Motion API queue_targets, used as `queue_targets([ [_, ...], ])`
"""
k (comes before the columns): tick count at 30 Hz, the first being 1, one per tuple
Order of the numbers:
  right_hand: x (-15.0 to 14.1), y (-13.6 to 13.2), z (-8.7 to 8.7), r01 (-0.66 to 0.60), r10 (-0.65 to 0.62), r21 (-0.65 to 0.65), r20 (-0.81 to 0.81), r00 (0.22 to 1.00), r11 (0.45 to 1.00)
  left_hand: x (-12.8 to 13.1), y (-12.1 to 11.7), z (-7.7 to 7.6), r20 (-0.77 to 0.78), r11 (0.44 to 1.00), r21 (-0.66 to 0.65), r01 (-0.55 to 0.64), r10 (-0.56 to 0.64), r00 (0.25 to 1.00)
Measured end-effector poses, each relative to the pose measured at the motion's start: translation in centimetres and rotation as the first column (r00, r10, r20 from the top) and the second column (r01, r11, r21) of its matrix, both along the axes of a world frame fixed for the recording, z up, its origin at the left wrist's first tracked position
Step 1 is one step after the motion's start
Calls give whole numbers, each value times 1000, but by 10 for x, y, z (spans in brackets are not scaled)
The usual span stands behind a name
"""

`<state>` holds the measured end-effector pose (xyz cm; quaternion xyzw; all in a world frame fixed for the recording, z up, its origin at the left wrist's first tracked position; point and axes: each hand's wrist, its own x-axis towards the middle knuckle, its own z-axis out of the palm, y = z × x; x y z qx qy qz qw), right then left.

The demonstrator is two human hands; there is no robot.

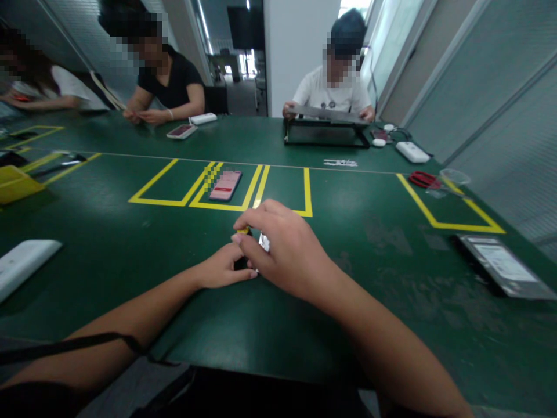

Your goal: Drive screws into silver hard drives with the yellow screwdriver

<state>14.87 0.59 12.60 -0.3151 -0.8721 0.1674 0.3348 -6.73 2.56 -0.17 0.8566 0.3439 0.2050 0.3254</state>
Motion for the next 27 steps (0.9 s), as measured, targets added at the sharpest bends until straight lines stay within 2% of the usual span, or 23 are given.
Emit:
queue_targets([
  [5,-1,0,0,28,-28,-7,21,999,1000,0,0,1,12,1000,-3,5,-5,1000],
  [15,-1,-3,0,-27,27,17,4,1000,999,-1,0,-1,1,1000,14,0,0,1000],
  [19,-2,0,-2,2,-3,30,36,999,1000,-1,0,-1,-14,1000,14,-28,28,999],
  [27,-1,-1,-1,-11,11,38,-4,1000,999,0,2,-2,26,1000,29,5,-6,1000],
])
